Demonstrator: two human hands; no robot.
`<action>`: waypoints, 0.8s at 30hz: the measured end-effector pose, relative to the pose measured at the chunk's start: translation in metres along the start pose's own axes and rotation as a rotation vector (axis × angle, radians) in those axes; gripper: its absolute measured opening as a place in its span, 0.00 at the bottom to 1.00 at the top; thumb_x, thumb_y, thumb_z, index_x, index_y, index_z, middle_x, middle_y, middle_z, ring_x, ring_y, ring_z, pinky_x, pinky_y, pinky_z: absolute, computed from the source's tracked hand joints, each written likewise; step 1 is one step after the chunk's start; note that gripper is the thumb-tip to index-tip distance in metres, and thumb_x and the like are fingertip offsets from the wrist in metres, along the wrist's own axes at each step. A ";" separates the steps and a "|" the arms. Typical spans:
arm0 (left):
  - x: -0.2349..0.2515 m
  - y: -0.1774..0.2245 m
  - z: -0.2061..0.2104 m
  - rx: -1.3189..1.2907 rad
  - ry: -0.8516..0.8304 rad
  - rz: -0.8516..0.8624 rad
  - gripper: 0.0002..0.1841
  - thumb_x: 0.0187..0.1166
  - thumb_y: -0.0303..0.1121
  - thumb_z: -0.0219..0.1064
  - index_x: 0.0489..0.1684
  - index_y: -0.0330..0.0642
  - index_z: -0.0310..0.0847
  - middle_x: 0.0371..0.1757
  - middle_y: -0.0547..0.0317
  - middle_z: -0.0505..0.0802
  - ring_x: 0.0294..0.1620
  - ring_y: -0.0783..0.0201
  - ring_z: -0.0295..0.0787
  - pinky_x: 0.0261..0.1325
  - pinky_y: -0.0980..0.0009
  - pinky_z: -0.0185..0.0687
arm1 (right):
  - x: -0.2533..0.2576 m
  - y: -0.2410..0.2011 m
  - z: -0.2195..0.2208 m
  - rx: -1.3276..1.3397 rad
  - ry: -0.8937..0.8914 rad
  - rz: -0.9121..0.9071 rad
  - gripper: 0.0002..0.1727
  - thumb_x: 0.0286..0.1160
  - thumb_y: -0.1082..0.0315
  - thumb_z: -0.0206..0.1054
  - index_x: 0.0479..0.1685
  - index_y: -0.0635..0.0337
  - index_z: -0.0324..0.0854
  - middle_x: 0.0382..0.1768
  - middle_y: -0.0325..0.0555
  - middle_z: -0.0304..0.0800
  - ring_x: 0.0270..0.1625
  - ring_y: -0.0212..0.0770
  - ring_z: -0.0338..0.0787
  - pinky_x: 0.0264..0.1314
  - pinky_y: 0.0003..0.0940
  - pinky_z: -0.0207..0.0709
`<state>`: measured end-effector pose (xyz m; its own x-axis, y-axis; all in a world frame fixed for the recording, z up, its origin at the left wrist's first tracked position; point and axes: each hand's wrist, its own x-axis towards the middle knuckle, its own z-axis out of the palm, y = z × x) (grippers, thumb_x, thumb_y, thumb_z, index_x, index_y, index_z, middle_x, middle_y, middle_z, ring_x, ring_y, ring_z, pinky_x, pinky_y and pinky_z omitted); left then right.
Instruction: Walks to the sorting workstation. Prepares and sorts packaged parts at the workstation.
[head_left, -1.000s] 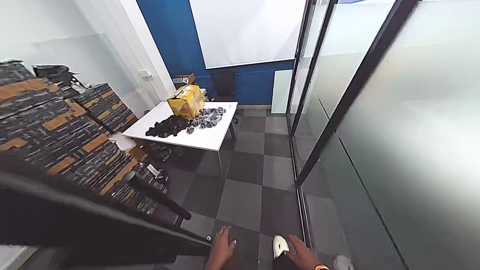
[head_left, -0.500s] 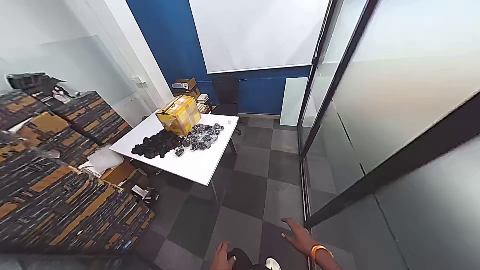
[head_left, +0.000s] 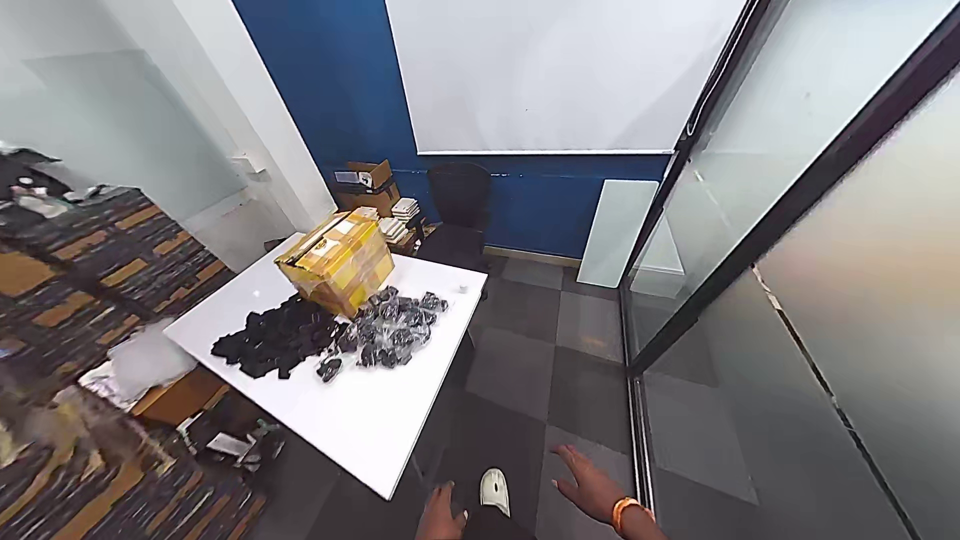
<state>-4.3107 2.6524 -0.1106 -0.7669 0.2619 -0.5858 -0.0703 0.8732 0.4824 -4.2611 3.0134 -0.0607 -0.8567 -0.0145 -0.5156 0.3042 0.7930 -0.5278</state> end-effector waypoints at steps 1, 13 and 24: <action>0.025 0.012 -0.015 0.023 -0.005 0.017 0.38 0.74 0.49 0.73 0.85 0.44 0.69 0.83 0.41 0.77 0.81 0.42 0.75 0.81 0.42 0.71 | 0.016 0.002 -0.016 0.017 0.015 0.006 0.38 0.77 0.47 0.71 0.86 0.50 0.69 0.81 0.55 0.76 0.82 0.58 0.76 0.82 0.63 0.70; 0.277 0.211 -0.140 0.100 0.084 0.094 0.37 0.76 0.49 0.68 0.88 0.49 0.65 0.88 0.47 0.72 0.87 0.49 0.69 0.86 0.49 0.66 | 0.181 0.113 -0.187 0.138 0.078 0.148 0.39 0.74 0.51 0.75 0.83 0.60 0.71 0.78 0.63 0.77 0.80 0.61 0.78 0.84 0.59 0.70; 0.410 0.328 -0.148 -0.079 0.080 -0.148 0.40 0.74 0.48 0.71 0.89 0.46 0.64 0.88 0.42 0.71 0.82 0.40 0.73 0.79 0.42 0.73 | 0.377 0.164 -0.412 -0.085 -0.072 -0.023 0.40 0.78 0.46 0.71 0.87 0.54 0.67 0.83 0.59 0.73 0.86 0.60 0.72 0.87 0.60 0.66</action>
<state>-4.7423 2.9855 -0.0961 -0.7926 0.0971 -0.6020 -0.2334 0.8638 0.4466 -4.7051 3.3891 -0.0639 -0.8298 -0.0751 -0.5530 0.2454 0.8408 -0.4825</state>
